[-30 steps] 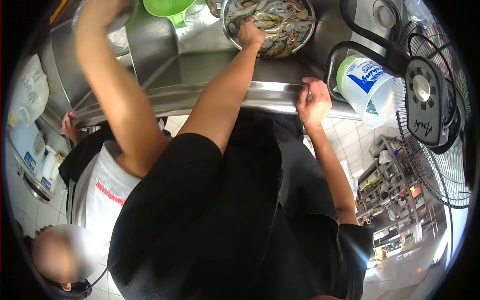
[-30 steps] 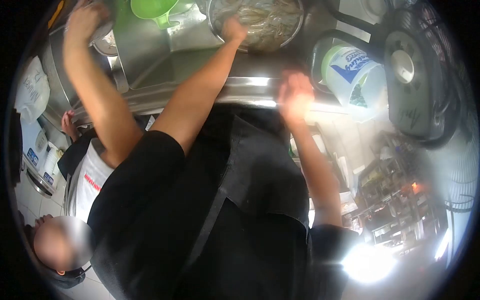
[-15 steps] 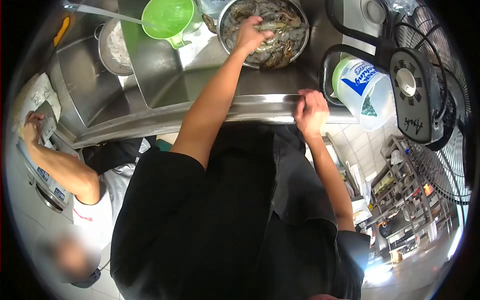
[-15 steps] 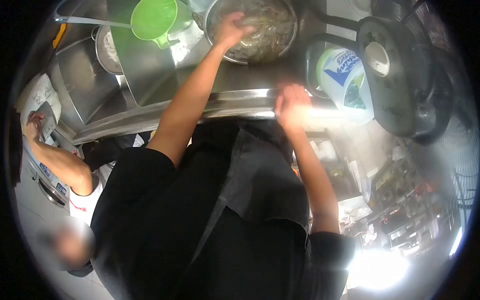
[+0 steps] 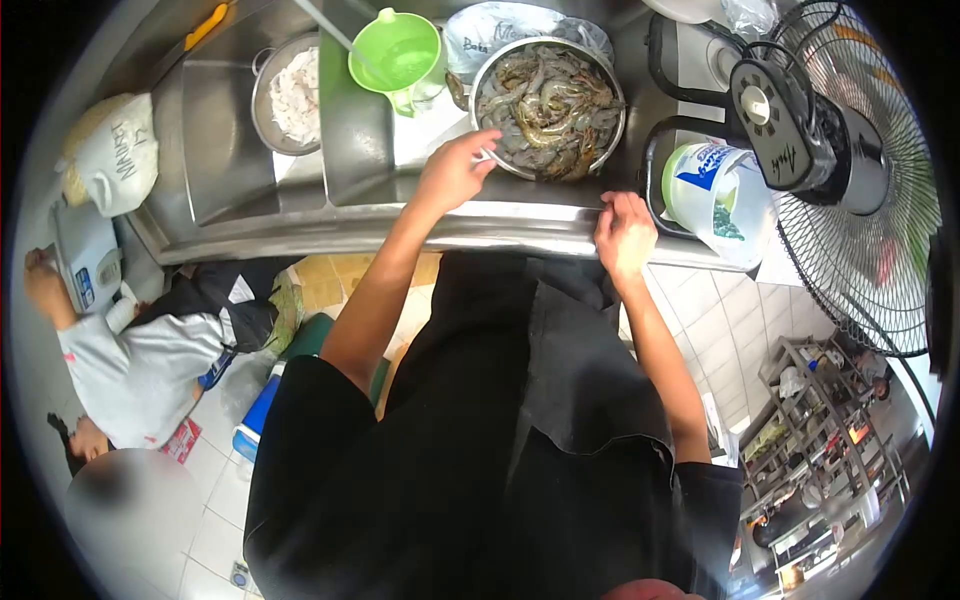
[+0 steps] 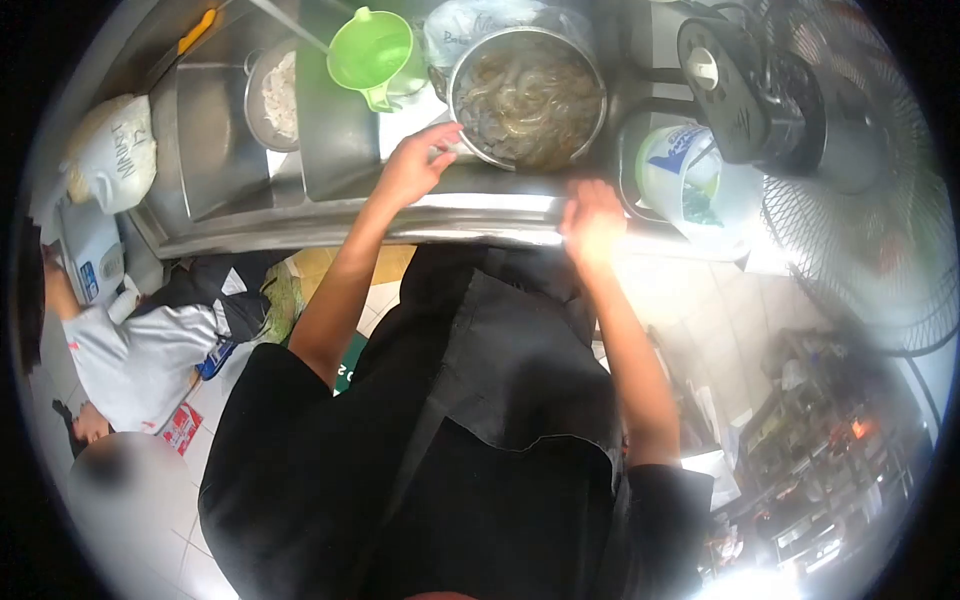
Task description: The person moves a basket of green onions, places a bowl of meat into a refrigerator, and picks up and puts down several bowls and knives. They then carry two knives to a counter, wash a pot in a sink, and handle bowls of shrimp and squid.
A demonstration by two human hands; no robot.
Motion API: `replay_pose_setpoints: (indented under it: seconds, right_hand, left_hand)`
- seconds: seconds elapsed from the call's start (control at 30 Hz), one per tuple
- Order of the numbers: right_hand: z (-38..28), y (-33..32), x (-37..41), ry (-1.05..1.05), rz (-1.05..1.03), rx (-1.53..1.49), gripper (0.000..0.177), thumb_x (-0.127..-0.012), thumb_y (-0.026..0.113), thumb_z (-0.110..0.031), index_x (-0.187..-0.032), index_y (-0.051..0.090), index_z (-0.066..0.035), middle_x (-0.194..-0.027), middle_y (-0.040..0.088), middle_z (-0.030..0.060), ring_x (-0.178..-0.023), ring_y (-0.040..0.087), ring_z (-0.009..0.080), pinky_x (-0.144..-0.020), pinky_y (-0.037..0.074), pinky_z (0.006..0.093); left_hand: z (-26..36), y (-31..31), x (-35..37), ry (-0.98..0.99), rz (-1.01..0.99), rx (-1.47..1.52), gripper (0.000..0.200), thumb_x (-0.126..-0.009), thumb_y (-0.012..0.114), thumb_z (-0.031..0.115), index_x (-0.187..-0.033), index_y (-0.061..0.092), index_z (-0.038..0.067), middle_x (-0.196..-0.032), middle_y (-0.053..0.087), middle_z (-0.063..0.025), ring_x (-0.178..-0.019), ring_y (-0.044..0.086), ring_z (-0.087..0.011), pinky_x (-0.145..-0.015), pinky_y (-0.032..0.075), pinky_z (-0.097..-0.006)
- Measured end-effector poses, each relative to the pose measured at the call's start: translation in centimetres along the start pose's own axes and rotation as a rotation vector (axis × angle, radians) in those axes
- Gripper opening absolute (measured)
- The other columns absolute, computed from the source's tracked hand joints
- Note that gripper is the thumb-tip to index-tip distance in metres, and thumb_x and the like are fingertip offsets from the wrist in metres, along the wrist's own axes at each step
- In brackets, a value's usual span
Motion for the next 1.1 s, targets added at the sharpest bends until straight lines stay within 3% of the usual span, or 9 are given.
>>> replay_pose_setpoints:
  seconds: [0.17,0.2,0.33,0.37,0.4,0.47,0.5,0.73,1.1]
  right_hand:
    - [0.1,0.1,0.5,-0.062,0.051,-0.043,0.011,-0.073,0.054,-0.004,-0.082,0.059,-0.008,-0.078,0.057,0.0072,-0.076,0.057,0.0271,-0.066,0.045,0.0377]
    - [0.4,0.5,0.7,-0.069,0.026,-0.067,0.016,-0.068,0.057,-0.008,-0.084,0.060,-0.008,-0.081,0.057,0.0101,-0.081,0.056,0.0289,-0.070,0.046,0.0399]
    - [0.0,0.4,0.9,-0.106,0.004,-0.062,0.014,-0.069,0.058,-0.011,-0.083,0.060,-0.010,-0.082,0.058,0.0079,-0.081,0.057,0.0270,-0.070,0.046,0.0396]
    - [0.0,0.4,1.0,-0.097,-0.002,-0.043,0.014,-0.069,0.058,-0.012,-0.083,0.061,-0.011,-0.082,0.058,0.0077,-0.081,0.057,0.0268,-0.070,0.046,0.0398]
    - [0.2,0.6,1.2,-0.079,-0.009,-0.026,0.014,-0.069,0.059,-0.013,-0.084,0.061,-0.012,-0.082,0.058,0.0075,-0.082,0.058,0.0266,-0.069,0.047,0.0400]
    - [0.0,0.6,1.2,-0.048,-0.023,-0.014,0.011,-0.071,0.057,-0.015,-0.081,0.061,-0.012,-0.082,0.059,0.0079,-0.081,0.059,0.0276,-0.068,0.047,0.0408]
    - [-0.3,0.3,1.1,-0.055,-0.012,-0.020,0.010,-0.072,0.057,-0.015,-0.081,0.060,-0.011,-0.083,0.059,0.0082,-0.081,0.059,0.0279,-0.068,0.047,0.0411]
    - [0.3,0.6,1.5,-0.014,0.016,-0.006,0.013,-0.073,0.056,-0.017,-0.082,0.061,-0.009,-0.086,0.061,0.0109,-0.080,0.059,0.0309,-0.070,0.047,0.0425]
    - [0.2,0.6,1.4,0.120,0.013,0.092,0.014,-0.075,0.054,-0.020,-0.083,0.060,-0.010,-0.087,0.062,0.0136,-0.080,0.060,0.0343,-0.070,0.047,0.0443]
  left_hand:
    - [-1.9,-5.0,6.4,0.027,0.319,-0.070,0.033,-0.077,0.060,0.001,-0.110,0.058,0.007,-0.094,0.065,-0.0106,-0.080,0.062,-0.0255,-0.070,0.048,-0.0347]
    - [-2.8,-5.6,7.3,-0.033,0.353,-0.063,0.032,-0.077,0.058,0.002,-0.109,0.058,0.007,-0.093,0.064,-0.0112,-0.078,0.062,-0.0266,-0.069,0.048,-0.0351]
    - [-5.0,-6.1,10.0,-0.119,0.516,-0.212,0.028,-0.077,0.055,0.004,-0.104,0.060,0.007,-0.092,0.064,-0.0131,-0.074,0.061,-0.0303,-0.065,0.047,-0.0371]
    - [-3.2,-6.2,10.5,-0.164,0.544,-0.155,0.026,-0.077,0.053,0.006,-0.102,0.061,0.008,-0.091,0.063,-0.0149,-0.074,0.060,-0.0328,-0.065,0.047,-0.0392]
    - [-2.6,-5.8,10.9,-0.072,0.623,-0.270,0.024,-0.076,0.053,0.008,-0.098,0.062,0.010,-0.090,0.063,-0.0126,-0.076,0.060,-0.0331,-0.066,0.047,-0.0412]
    - [-1.0,-4.8,10.9,-0.001,0.584,-0.518,0.021,-0.076,0.053,0.010,-0.094,0.063,0.011,-0.090,0.064,-0.0105,-0.076,0.060,-0.0327,-0.067,0.048,-0.0415]
    - [-0.6,-5.0,11.1,0.026,0.654,-0.495,0.015,-0.077,0.052,0.010,-0.087,0.063,0.009,-0.084,0.063,-0.0100,-0.070,0.059,-0.0335,-0.063,0.048,-0.0426]
    - [-0.7,-5.1,12.0,0.093,0.713,-0.538,0.012,-0.074,0.050,0.007,-0.080,0.061,0.008,-0.079,0.062,-0.0097,-0.066,0.058,-0.0343,-0.061,0.047,-0.0438]
    - [-2.2,-4.9,11.5,0.067,0.636,-0.530,0.004,-0.073,0.052,0.010,-0.073,0.054,0.006,-0.077,0.059,-0.0101,-0.068,0.058,-0.0343,-0.062,0.046,-0.0454]
Point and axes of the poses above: each hand's wrist, its own x-axis away from the middle knuckle, its own y-axis out of the palm, z = x × y, the point moved 7 cm from there along -x, towards the middle knuckle
